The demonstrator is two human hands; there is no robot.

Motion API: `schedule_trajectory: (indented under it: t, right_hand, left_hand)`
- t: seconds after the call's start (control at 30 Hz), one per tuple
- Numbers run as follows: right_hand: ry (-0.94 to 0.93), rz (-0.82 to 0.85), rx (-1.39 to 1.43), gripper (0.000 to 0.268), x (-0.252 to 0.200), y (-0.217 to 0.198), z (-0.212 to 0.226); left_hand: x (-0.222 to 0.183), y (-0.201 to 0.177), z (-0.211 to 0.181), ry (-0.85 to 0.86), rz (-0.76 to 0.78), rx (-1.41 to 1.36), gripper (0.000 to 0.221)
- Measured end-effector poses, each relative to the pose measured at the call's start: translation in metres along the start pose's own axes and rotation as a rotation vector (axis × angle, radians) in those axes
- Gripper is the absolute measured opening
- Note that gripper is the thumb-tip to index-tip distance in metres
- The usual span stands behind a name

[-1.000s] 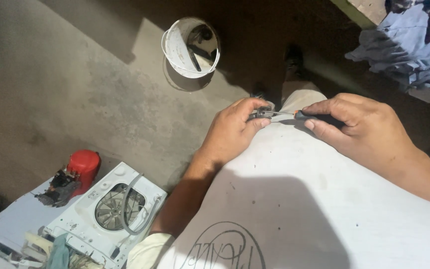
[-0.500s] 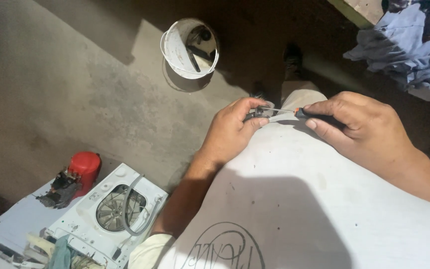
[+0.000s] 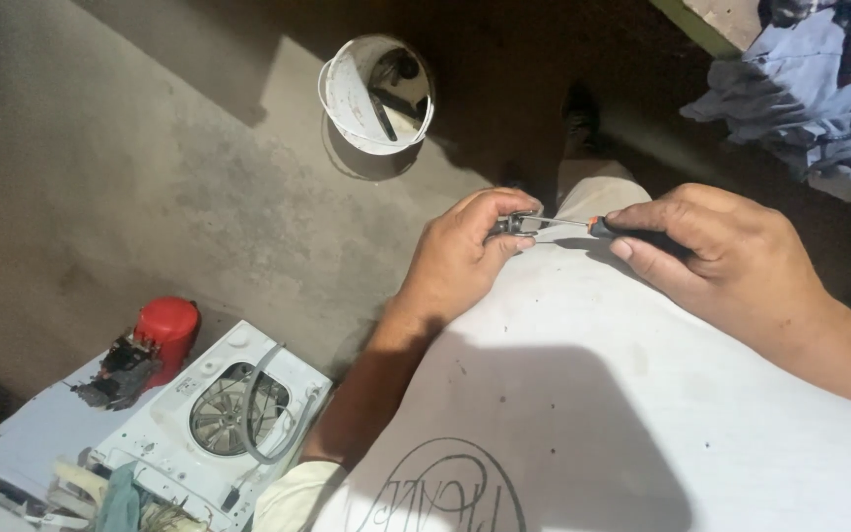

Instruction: The person cleans small metal mechanical components at a workbench, scrubbing them with a toothbrush over an orange cup filled with liquid, and working on them with a screwdriver. They handle parts one at a time, dip them in the cup, and later reach for a plastic bottle and small rings on the bench.

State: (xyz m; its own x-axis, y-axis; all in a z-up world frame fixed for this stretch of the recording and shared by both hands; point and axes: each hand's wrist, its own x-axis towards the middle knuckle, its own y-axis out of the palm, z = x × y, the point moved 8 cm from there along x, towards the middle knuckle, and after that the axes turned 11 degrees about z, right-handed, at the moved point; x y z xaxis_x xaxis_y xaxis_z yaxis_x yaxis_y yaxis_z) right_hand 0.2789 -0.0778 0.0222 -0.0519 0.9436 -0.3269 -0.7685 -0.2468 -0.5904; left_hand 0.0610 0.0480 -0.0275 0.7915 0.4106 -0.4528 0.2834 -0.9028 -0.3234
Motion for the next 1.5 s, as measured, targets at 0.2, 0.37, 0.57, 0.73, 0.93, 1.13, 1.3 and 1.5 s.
schedule_trajectory:
  t: [0.2, 0.37, 0.57, 0.73, 0.93, 1.13, 1.3, 1.5]
  right_hand:
    - [-0.005, 0.038, -0.007, 0.023, 0.003, 0.002, -0.002]
    - [0.018, -0.007, -0.019, 0.025, -0.005, -0.004, 0.001]
    - [0.034, 0.038, 0.036, 0.025, 0.007, -0.004, -0.001]
    - [0.035, 0.001, 0.004, 0.024, 0.003, -0.008, -0.002]
    - [0.016, 0.066, 0.036, 0.028, 0.020, -0.011, -0.001]
    - [0.030, 0.072, -0.189, 0.024, 0.020, -0.014, -0.014]
    - [0.011, 0.044, -0.024, 0.022, 0.025, -0.029, -0.011]
    - [-0.012, 0.110, 0.042, 0.028, 0.038, -0.028, -0.023]
  left_hand:
    - [-0.001, 0.000, -0.002, 0.090, -0.034, 0.012, 0.035]
    - [-0.001, -0.002, -0.005, 0.113, -0.060, -0.043, 0.038]
    - [0.001, -0.001, 0.001, 0.092, -0.031, -0.141, 0.035]
    - [0.003, -0.001, 0.003, 0.052, -0.036, -0.244, 0.034]
    - [0.007, 0.002, 0.007, 0.070, -0.020, -0.253, 0.035]
    - [0.010, -0.006, 0.000, 0.080, -0.068, -0.241, 0.034]
    - [0.011, -0.009, -0.008, 0.077, -0.089, -0.198, 0.033]
    - [0.016, -0.011, -0.015, 0.024, -0.105, -0.198, 0.033]
